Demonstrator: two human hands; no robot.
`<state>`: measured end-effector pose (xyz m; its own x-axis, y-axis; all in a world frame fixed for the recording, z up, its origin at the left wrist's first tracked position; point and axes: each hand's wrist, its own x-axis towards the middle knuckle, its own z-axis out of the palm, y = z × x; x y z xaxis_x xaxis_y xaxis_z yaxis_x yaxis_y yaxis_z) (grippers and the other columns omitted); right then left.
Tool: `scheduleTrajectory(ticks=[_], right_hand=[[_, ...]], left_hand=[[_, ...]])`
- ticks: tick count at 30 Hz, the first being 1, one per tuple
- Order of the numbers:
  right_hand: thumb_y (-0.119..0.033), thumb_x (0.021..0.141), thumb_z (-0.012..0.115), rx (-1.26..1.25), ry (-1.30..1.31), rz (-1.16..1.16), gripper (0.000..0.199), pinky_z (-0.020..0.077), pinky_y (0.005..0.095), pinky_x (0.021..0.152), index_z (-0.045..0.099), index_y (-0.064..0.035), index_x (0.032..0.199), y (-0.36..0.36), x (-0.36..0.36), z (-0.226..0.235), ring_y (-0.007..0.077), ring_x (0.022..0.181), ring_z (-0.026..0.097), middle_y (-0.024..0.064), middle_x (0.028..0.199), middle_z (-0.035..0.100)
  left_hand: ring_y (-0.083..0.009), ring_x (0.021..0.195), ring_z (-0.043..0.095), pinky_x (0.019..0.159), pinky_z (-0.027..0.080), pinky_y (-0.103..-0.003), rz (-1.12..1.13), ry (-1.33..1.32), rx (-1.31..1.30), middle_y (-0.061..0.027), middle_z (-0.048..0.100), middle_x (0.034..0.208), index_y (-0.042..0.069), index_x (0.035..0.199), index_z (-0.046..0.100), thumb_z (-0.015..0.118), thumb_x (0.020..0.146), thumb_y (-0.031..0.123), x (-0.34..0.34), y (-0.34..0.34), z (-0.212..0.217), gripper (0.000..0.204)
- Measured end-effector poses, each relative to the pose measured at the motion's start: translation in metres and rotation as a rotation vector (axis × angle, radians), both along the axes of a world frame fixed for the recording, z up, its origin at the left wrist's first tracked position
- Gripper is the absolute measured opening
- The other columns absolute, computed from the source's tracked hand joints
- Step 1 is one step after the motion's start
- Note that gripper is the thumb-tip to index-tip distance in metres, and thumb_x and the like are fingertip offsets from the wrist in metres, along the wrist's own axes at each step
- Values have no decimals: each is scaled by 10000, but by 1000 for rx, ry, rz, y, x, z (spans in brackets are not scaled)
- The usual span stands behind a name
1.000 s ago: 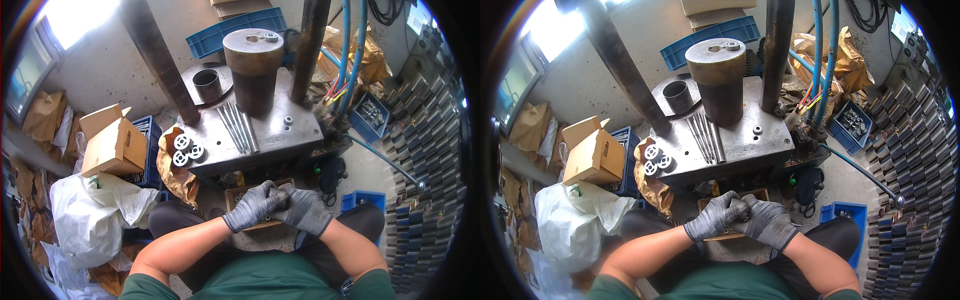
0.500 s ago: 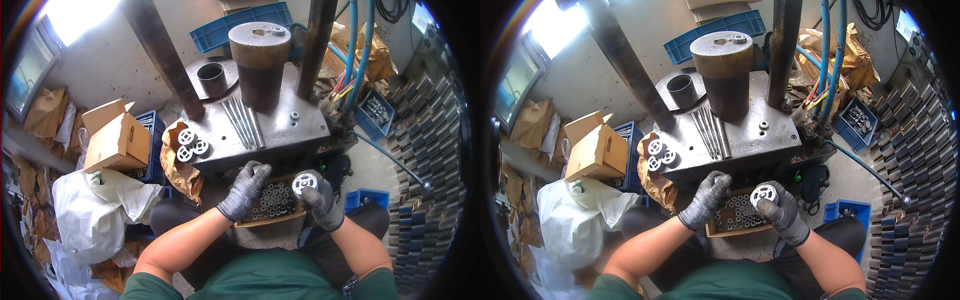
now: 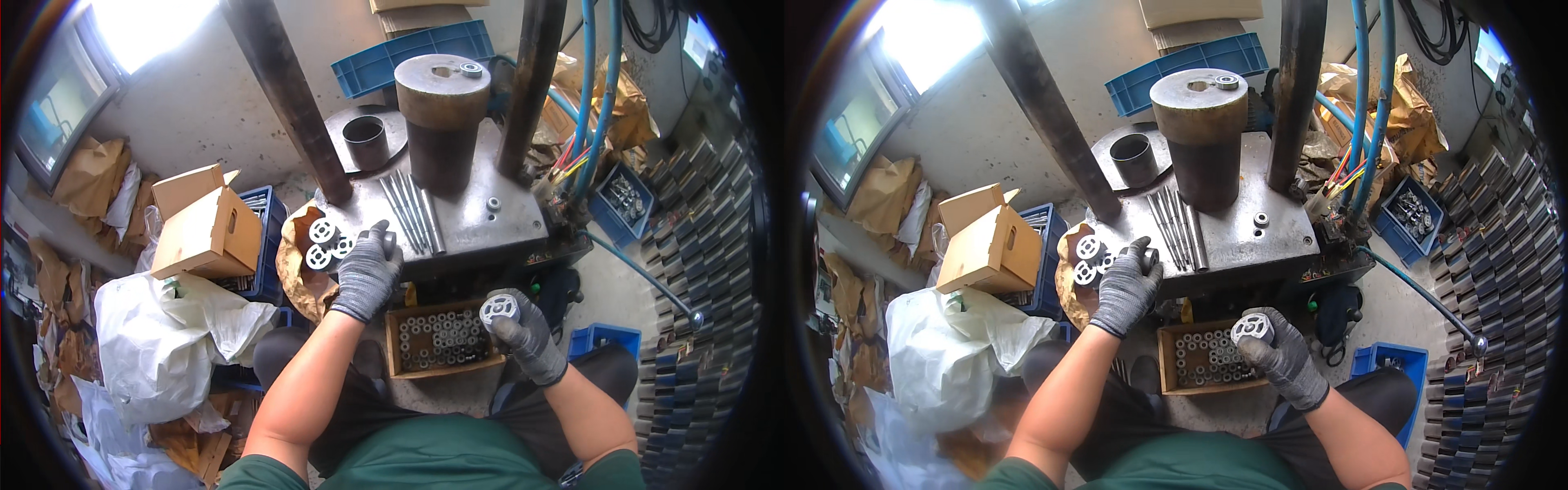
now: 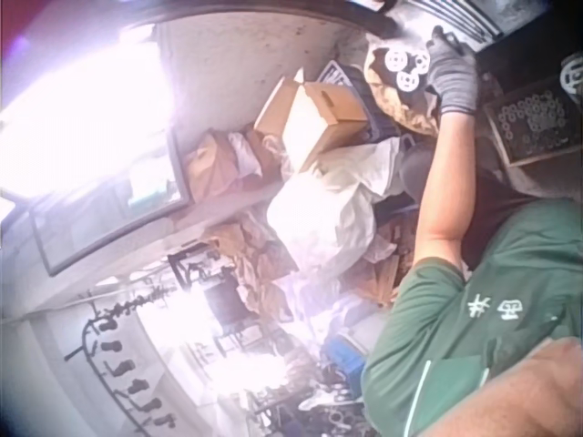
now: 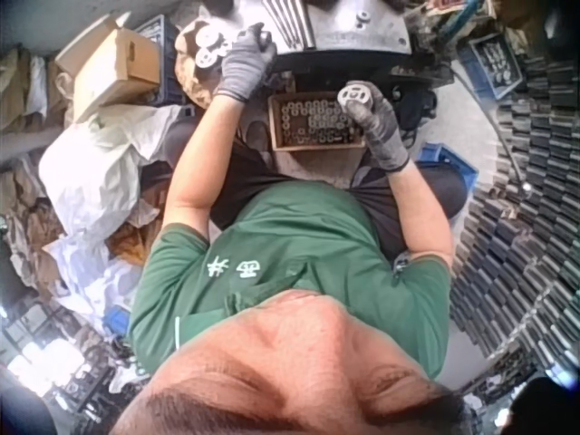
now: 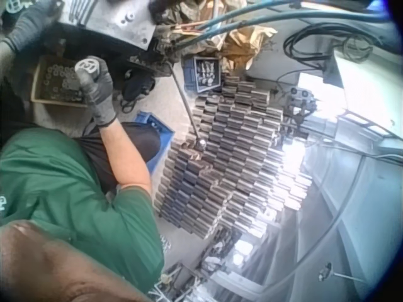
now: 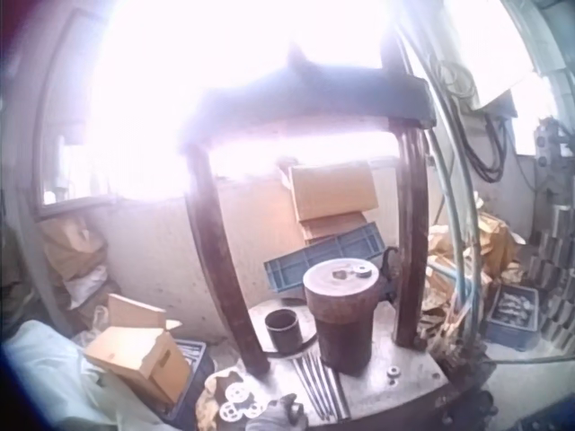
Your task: Operating a manual press machine to assemble or press small metal bushings using an alignment rod and a lever.
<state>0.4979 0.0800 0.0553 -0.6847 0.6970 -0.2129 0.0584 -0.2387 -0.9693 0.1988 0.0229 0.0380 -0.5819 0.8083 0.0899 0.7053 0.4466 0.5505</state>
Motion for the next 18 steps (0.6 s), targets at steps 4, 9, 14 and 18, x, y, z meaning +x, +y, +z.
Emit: scheduleTrajectory(ticks=[4, 9, 14, 18], right_hand=[[-148, 874, 808, -33, 88, 22, 545, 553, 275, 834, 565, -48, 1352, -1, 2, 8, 99, 932, 637, 23, 1115, 661], [-113, 875, 824, 10, 48, -10, 601, 536, 282, 914, 536, -59, 1399, -3, -4, 12, 104, 1029, 620, 25, 1145, 655], [-123, 913, 796, 26, 21, 80, 496, 520, 281, 946, 572, -62, 1351, 5, -12, 9, 112, 1068, 616, 14, 1144, 661], [-175, 950, 763, -51, -18, 153, 368, 523, 280, 925, 621, -79, 1276, 2, -14, -3, 101, 1059, 618, 10, 1122, 656]], left_hand=[[-393, 1020, 695, 916, 557, -484, 22, 134, 159, -201, 623, 1223, 81, 1393, 575, 745, 910, 275, 13, -9, 12, 548], [-269, 958, 706, 755, 599, -373, -353, 71, 544, -183, 615, 1192, 69, 1347, 611, 763, 867, 25, 39, -24, 25, 505], [-389, 1101, 691, 893, 596, -457, -914, 202, 600, -186, 623, 1349, 112, 1362, 607, 772, 739, 33, 74, -11, 21, 649], [-396, 1133, 677, 968, 563, -500, -959, 220, 555, -203, 626, 1353, 90, 1372, 592, 737, 756, 111, 92, -11, 13, 633]])
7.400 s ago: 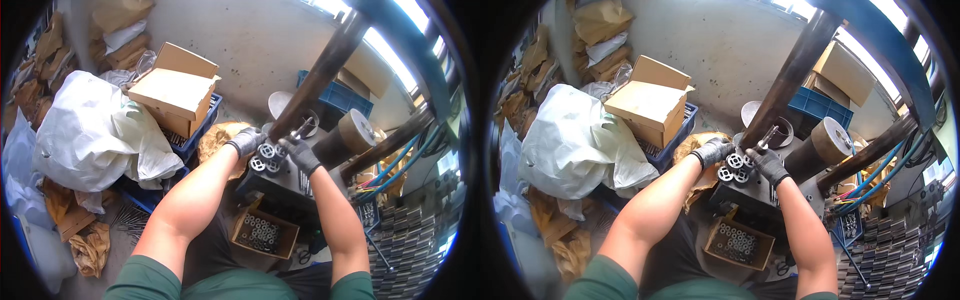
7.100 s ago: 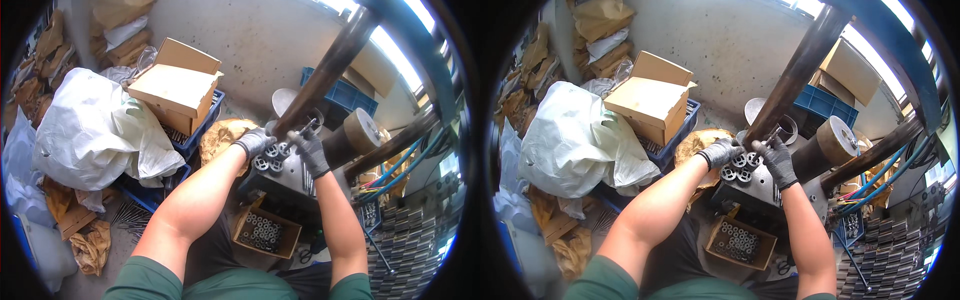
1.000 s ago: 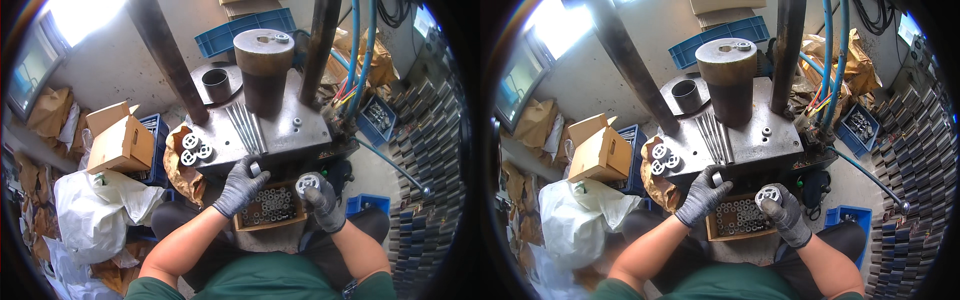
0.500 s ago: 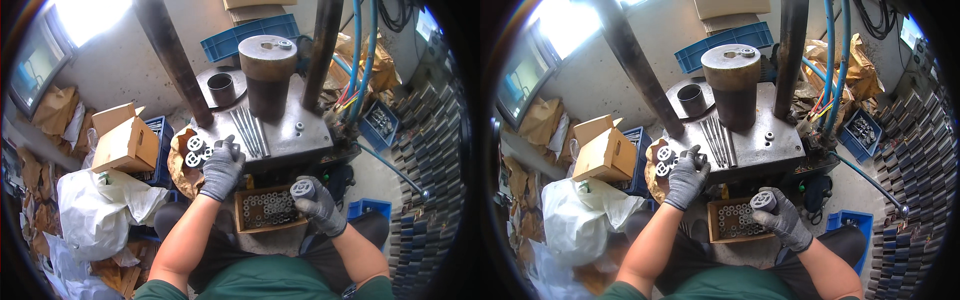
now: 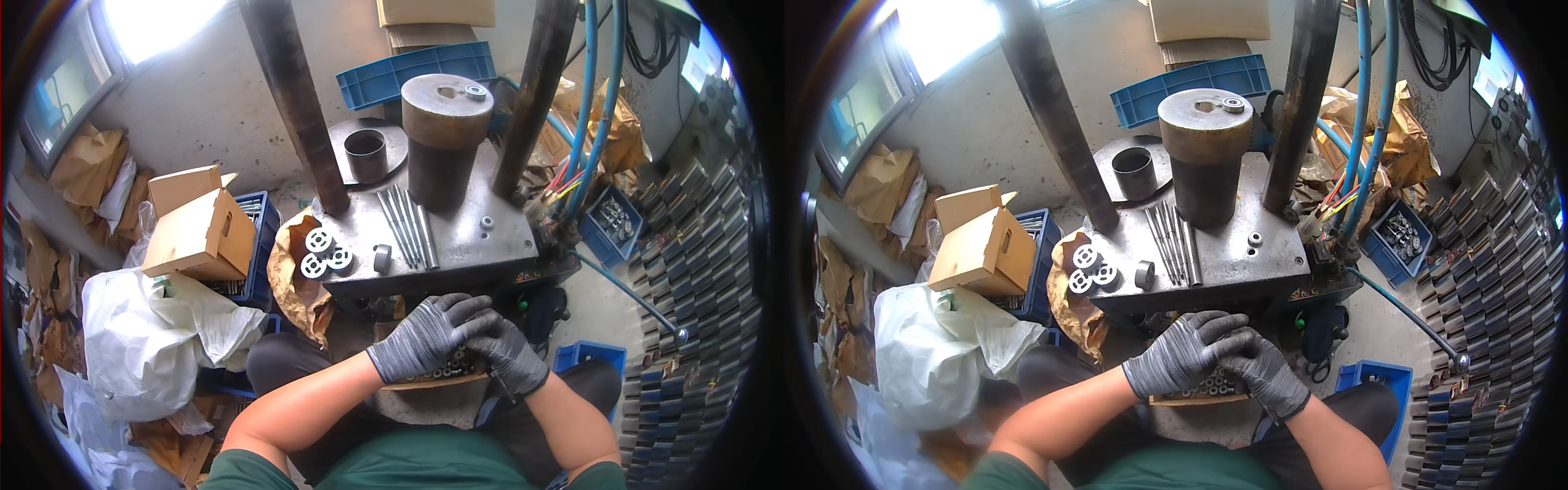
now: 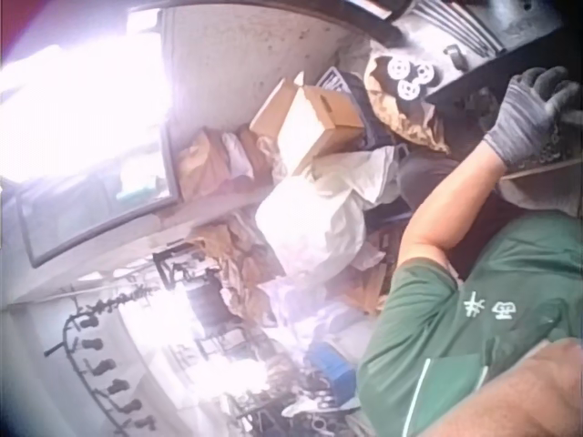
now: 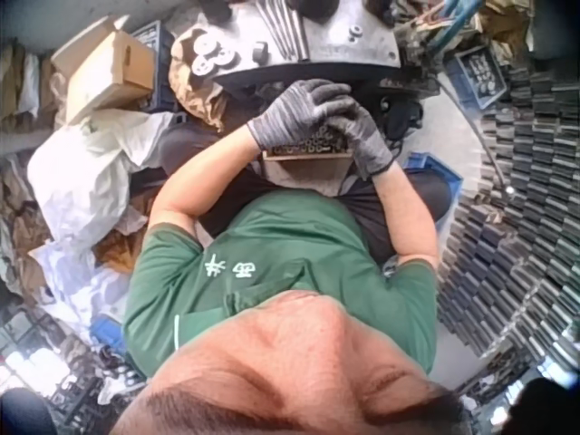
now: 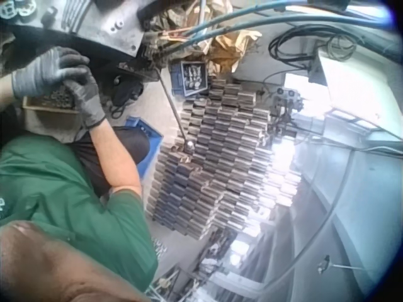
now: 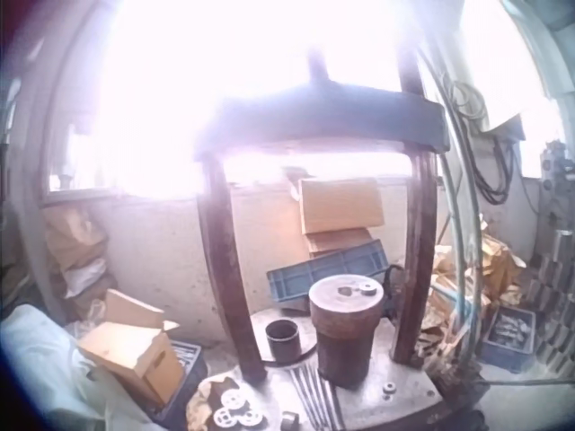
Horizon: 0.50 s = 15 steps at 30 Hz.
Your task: Operating a manual press machine to assemble or press small metal bushings using an alignment rod and a lever.
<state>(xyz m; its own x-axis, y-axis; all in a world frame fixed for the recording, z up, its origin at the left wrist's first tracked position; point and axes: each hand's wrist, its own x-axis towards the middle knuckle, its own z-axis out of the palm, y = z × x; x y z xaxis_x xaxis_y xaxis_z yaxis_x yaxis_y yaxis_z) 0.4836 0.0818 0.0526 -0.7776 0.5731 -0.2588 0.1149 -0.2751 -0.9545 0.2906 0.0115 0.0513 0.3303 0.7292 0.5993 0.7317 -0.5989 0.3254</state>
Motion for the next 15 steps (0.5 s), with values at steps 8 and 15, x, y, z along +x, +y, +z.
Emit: scheduleTrajectory(ticks=[8, 15], right_hand=[[-323, 973, 698, -518, 349, -313, 275, 589, 346, 818, 662, -104, 1135, 17, -4, -20, 194, 957, 680, 88, 1089, 696], [-365, 969, 659, -798, 403, -395, 319, 599, 391, 847, 661, -87, 1125, 24, -9, -21, 253, 973, 694, 114, 1084, 699]], left_hand=[[-376, 1184, 650, 988, 543, -494, 10, -38, 128, -153, 641, 1292, 82, 1266, 659, 758, 800, 174, 11, -10, -15, 486], [-376, 1306, 566, 1047, 500, -500, 68, 65, 66, -130, 601, 1368, 134, 1251, 688, 762, 807, 275, 14, -7, -23, 471]])
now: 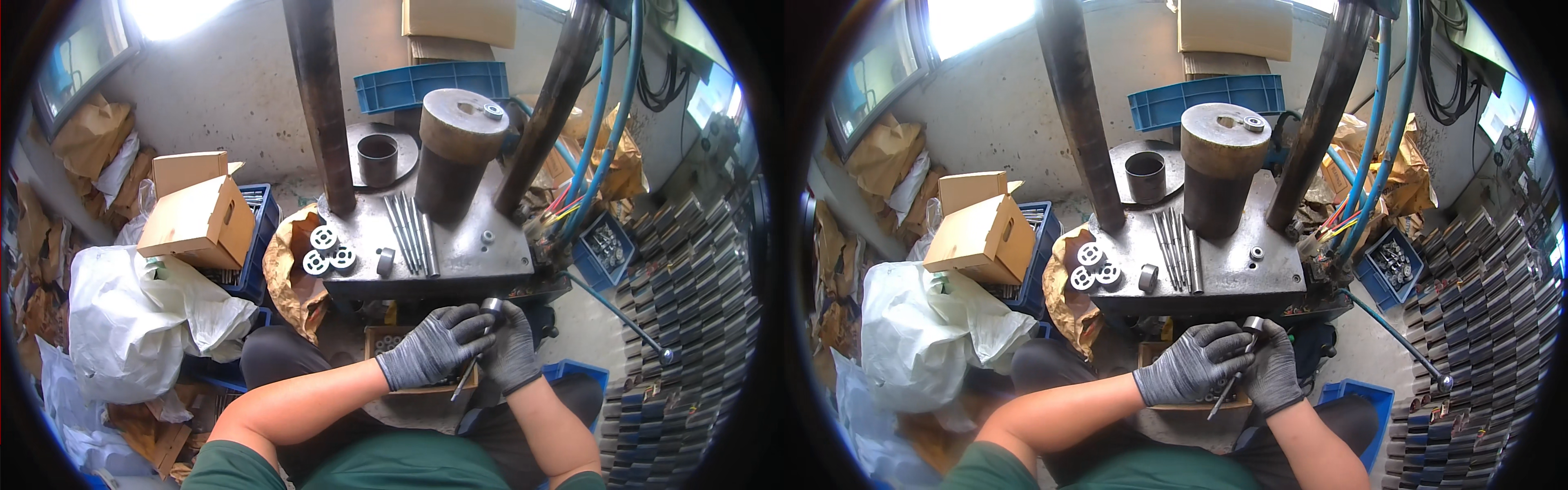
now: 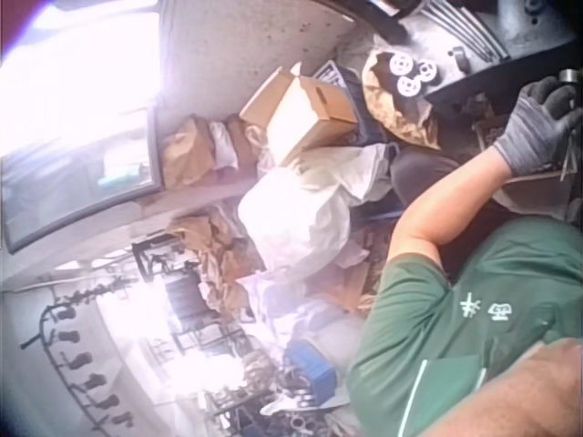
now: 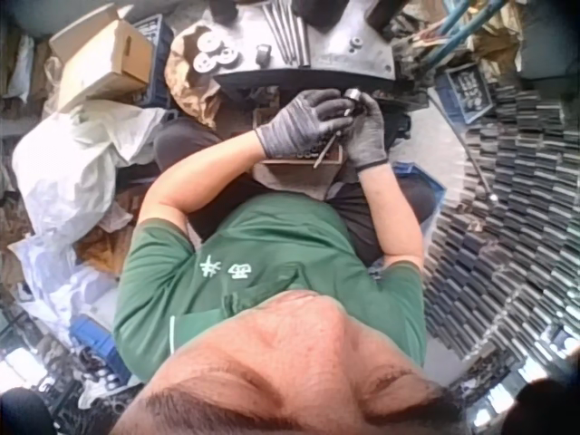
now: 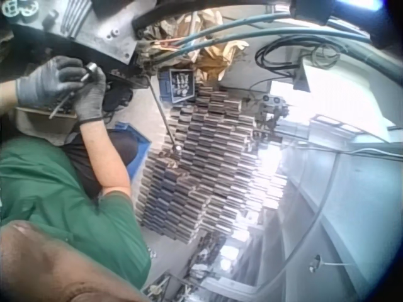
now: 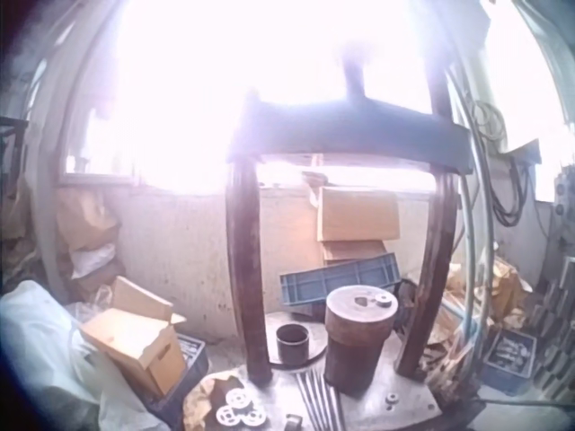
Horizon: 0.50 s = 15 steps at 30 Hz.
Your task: Operating a manual press machine to assemble or press small metal bushings using an alignment rod and a lever.
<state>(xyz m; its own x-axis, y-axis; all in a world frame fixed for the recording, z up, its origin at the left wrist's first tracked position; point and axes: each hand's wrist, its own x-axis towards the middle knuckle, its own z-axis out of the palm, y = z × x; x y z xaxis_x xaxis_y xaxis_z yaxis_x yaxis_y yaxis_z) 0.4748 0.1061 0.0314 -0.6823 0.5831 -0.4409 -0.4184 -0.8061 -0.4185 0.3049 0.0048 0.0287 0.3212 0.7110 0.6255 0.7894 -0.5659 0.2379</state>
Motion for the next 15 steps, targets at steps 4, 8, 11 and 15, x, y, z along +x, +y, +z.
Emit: scheduleTrajectory(ticks=[4, 8, 11, 15], right_hand=[[-426, 987, 626, -103, 8, -25, 370, 584, 414, 898, 644, -90, 1142, -6, -4, -2, 245, 993, 682, 85, 1064, 680], [-456, 999, 615, -86, -60, 0, 368, 583, 420, 900, 659, -111, 1120, -7, -7, -10, 232, 1009, 681, 63, 1055, 686], [-496, 1003, 610, 118, -182, 67, 379, 584, 421, 893, 672, -137, 1112, -9, -8, -23, 223, 1012, 678, 48, 1044, 686], [-627, 1007, 561, 11, -183, 221, 508, 579, 417, 923, 681, -158, 1163, -13, 0, -46, 219, 1000, 679, 52, 1067, 696]], left_hand=[[-424, 1388, 496, 1109, 466, -536, 29, 68, -79, -163, 547, 1452, 164, 1259, 689, 763, 804, 330, -1, 1, -3, 490], [-457, 1397, 483, 1133, 446, -556, 1, 49, -96, -179, 533, 1459, 172, 1254, 686, 771, 806, 276, -7, 7, -6, 467], [-480, 1387, 482, 1137, 437, -573, -86, -124, -117, -198, 529, 1457, 158, 1264, 670, 768, 830, 195, -7, 11, -8, 446], [-410, 1289, 563, 1110, 473, -499, -132, -469, -248, -206, 558, 1388, 71, 1273, 630, 738, 914, 162, -1, 5, -20, 385]])
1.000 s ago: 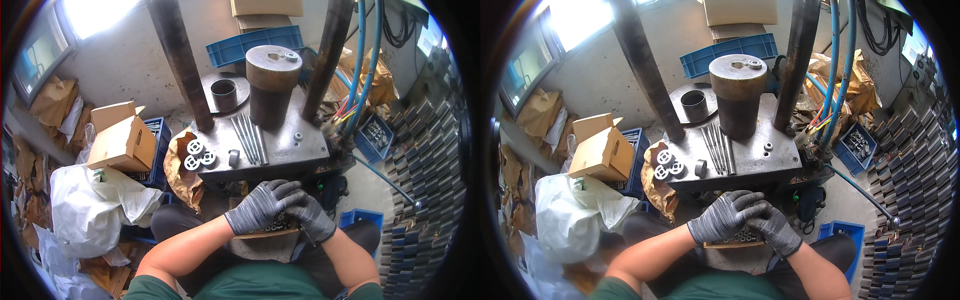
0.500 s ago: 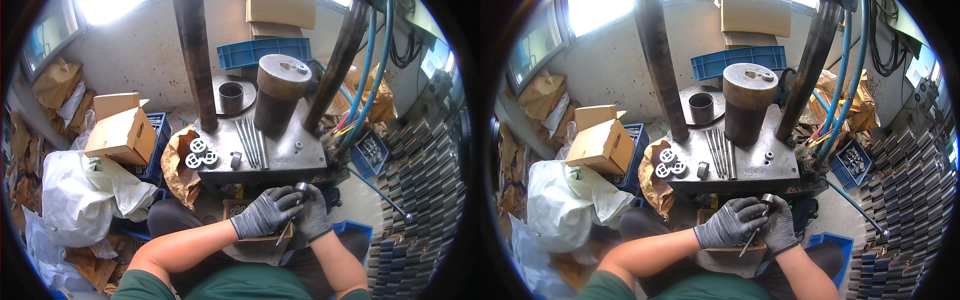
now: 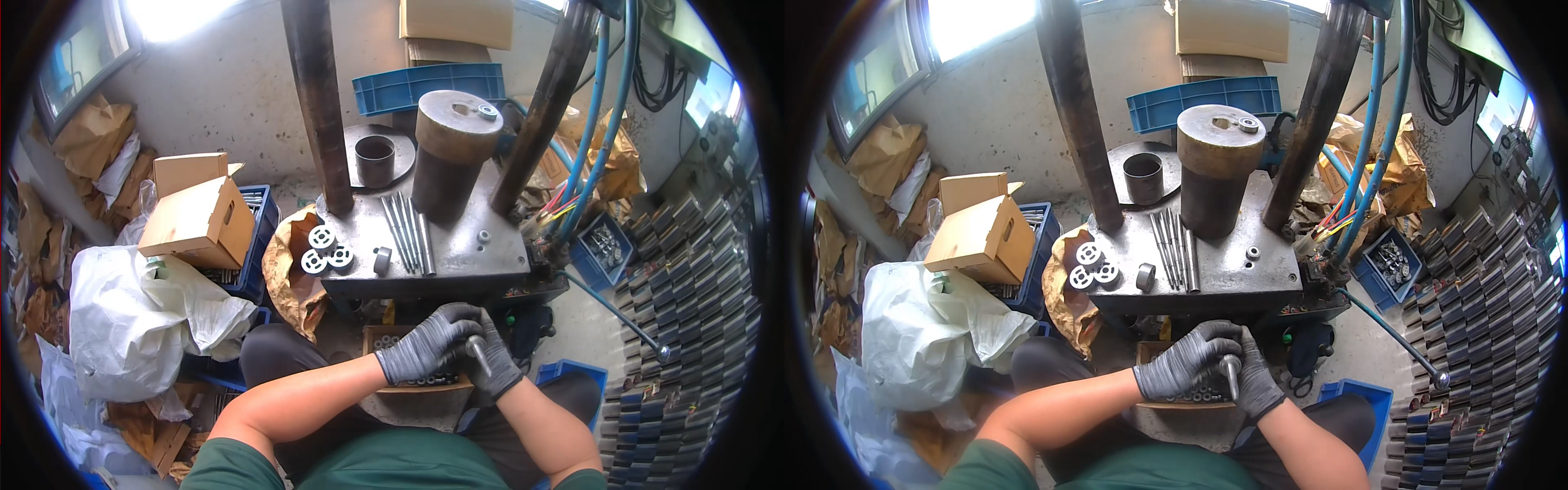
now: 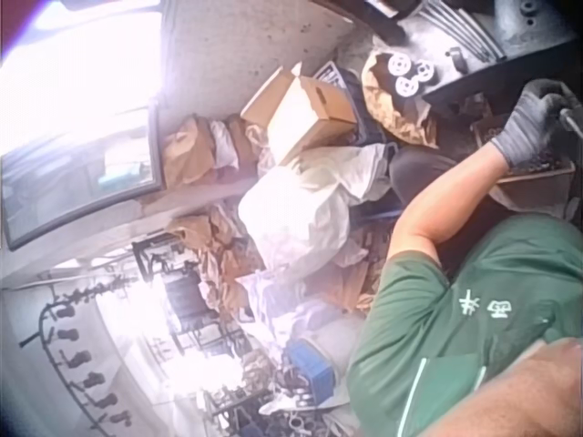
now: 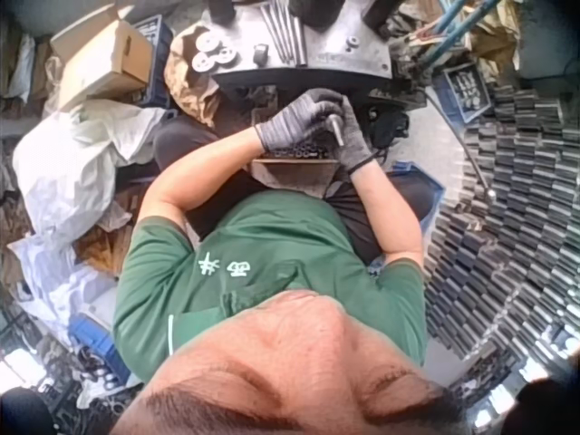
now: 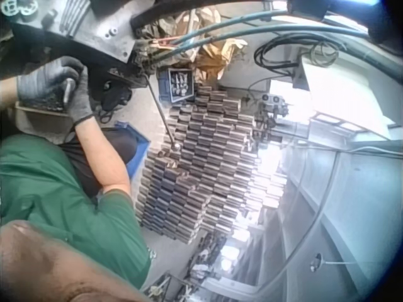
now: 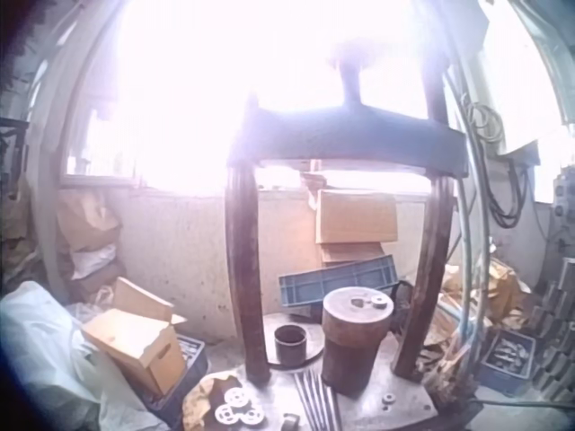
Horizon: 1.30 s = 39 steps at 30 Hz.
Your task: Operating a manual press machine to assemble or press small metal bushings using an alignment rod and a lever.
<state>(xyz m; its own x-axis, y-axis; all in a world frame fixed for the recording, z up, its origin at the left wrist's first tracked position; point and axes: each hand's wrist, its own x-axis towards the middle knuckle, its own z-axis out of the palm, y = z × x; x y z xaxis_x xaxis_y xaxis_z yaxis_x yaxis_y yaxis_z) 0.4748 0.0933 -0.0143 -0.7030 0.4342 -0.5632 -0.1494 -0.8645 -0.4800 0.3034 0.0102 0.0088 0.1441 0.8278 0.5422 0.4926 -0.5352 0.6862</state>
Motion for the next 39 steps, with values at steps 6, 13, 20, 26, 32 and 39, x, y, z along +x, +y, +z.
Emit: scheduleTrajectory(ticks=[6, 13, 20, 26, 32, 39], right_hand=[[-648, 1029, 508, 1031, -657, 486, 698, 556, 407, 890, 685, -20, 1278, 5, 17, -5, 277, 987, 724, 157, 1042, 766], [-244, 958, 748, 1346, -604, 371, 269, 563, 380, 800, 731, -8, 1086, 16, 63, 118, 261, 846, 725, 174, 949, 748], [-12, 798, 711, 2423, -785, 229, 276, 549, 406, 916, 716, -44, 1073, 50, 128, 237, 341, 937, 697, 144, 1023, 716], [-28, 747, 708, 2326, -1160, 591, 153, 537, 467, 951, 747, -61, 891, 84, 184, 270, 365, 963, 691, 146, 1019, 725], [-290, 832, 816, 1653, -1121, 592, 420, 575, 425, 955, 750, -57, 1176, 81, 206, 256, 382, 1144, 691, 229, 1293, 680], [-623, 861, 744, 1855, -1331, 599, 784, 518, 429, 1052, 649, -20, 1354, 79, 207, 249, 364, 1272, 631, 230, 1401, 632]], left_hand=[[-110, 1046, 649, 951, 570, -270, -85, -1210, -685, -27, 646, 1161, 88, 1360, 555, 568, 1097, 163, 15, -17, -32, 274], [-158, 914, 721, 828, 634, -296, 77, -1164, -1157, -37, 699, 1041, 104, 1242, 582, 556, 1103, 230, 15, -23, -44, 189], [-212, 837, 736, 712, 644, -404, 80, -1162, -1106, -101, 762, 964, 96, 1092, 594, 564, 1095, 305, 8, -1, -50, 211], [-235, 775, 731, 689, 645, -395, 172, -1303, -837, -68, 691, 893, 95, 1062, 579, 619, 1069, 264, 3, 23, -59, 173], [-215, 714, 701, 626, 612, -350, 308, -1272, -771, -48, 626, 865, 95, 1076, 556, 594, 1080, 256, -6, 38, -58, 166], [-120, 819, 647, 770, 561, -294, 392, -532, -521, -37, 646, 930, 52, 1101, 572, 523, 1114, 285, -2, 18, -8, 239]])
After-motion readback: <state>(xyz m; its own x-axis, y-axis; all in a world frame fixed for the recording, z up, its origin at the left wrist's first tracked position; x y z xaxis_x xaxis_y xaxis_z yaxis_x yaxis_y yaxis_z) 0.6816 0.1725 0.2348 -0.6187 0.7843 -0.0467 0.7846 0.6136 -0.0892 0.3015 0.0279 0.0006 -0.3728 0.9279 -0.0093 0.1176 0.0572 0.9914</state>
